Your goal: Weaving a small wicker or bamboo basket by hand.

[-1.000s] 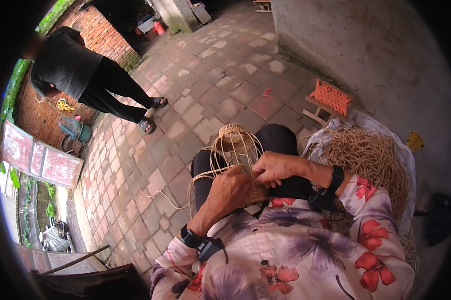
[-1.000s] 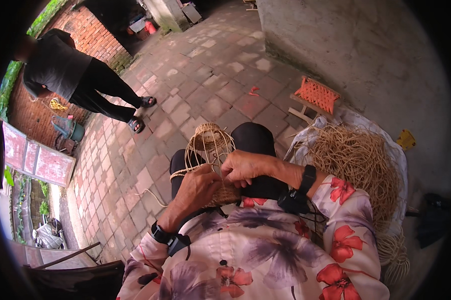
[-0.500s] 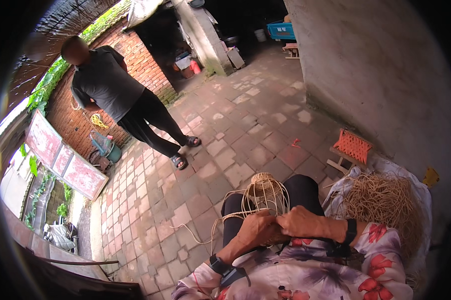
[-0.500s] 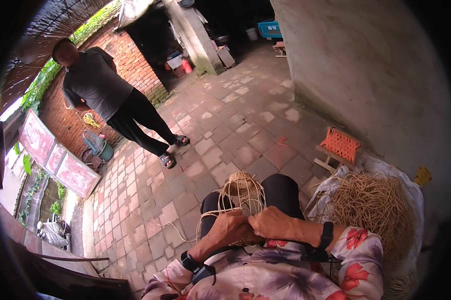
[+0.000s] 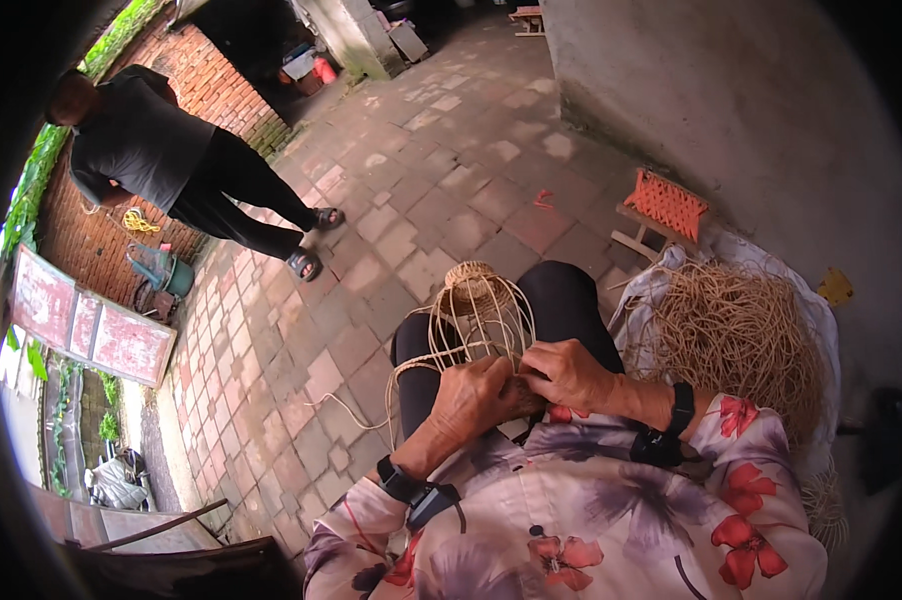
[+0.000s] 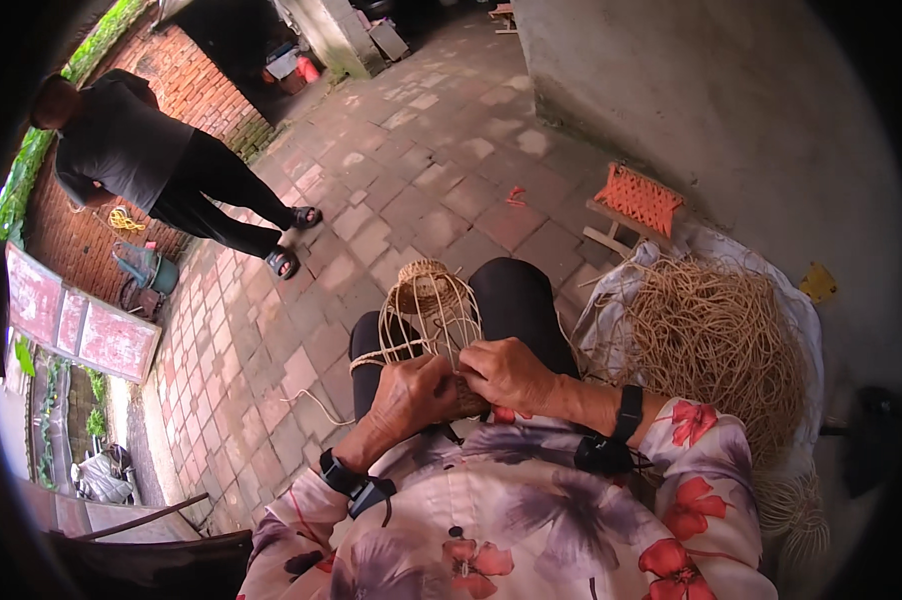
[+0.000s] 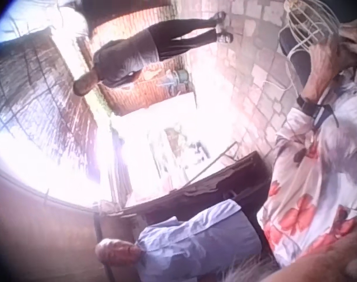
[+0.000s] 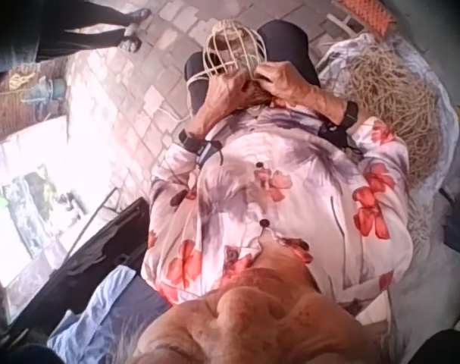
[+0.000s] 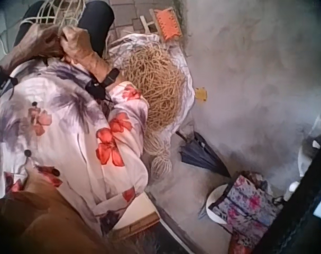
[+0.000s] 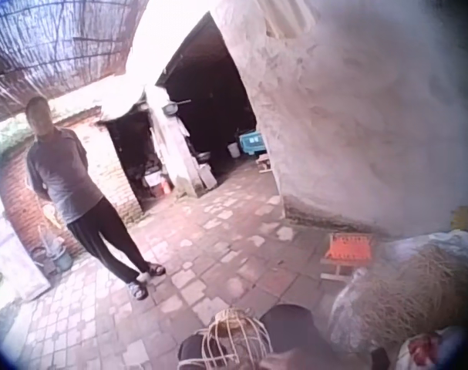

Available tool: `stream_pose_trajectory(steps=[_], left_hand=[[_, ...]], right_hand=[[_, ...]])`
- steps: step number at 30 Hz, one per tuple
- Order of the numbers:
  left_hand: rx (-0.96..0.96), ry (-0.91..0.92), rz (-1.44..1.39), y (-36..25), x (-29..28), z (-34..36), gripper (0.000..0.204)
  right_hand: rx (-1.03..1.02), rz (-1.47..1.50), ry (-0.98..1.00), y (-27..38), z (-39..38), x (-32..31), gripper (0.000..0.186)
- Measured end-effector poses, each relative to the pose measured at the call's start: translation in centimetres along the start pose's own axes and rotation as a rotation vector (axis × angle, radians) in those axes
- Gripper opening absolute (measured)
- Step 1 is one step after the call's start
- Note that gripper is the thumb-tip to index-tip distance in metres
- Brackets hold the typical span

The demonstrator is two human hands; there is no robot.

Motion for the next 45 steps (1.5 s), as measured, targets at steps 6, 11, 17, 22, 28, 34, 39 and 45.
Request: stream_pose_trajectory(steps=[6,11,17,22,28,34,39,45], left_hand=[[0.010,0.009,0.004,-0.4,0.3,-0.1,0.012],[0.033,0.006,-0.056,-0.5,-0.3,-0.4,0.013],[0.133,0.053,-0.066,-0.3,-0.8,-1.0,0.014],[0.148,0.067,-0.035,-0.2,-1.0,-1.6,0.009],[-0.317,-0.204,-0.050,2.4,-3.1,-1.3,0.021],[-0.282,-0.048,-0.067,3.5,-3.3,-2.0,0.018],[-0.207,-0.075,-0.065,3.4,-4.0,-3.7,0.011],[-0.474,0.098,-0.494,4.4,-3.4,-7.3,0.012]], right_hand=[[-0.063,0.027,-0.002,0.2,-1.0,-0.4,0.013],[-0.075,0.026,-0.023,0.4,-1.3,-0.4,0.012],[0.171,0.158,0.037,-0.4,-0.2,0.1,0.011],[0.155,0.187,0.130,-0.8,0.1,0.0,0.011],[0.100,0.112,0.085,0.3,-0.3,0.0,0.008],[0.048,0.015,0.006,0.8,-0.2,0.0,0.008],[0.060,0.061,0.003,0.2,-0.5,0.2,0.008],[0.312,0.257,-0.036,0.9,-0.2,-0.4,0.013]])
Point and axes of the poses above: each hand's wrist, its own z-axis towards the middle knuckle, its own x-axis out of the palm, y = z × x, the point moved 1 cm from there along z, towards the middle knuckle
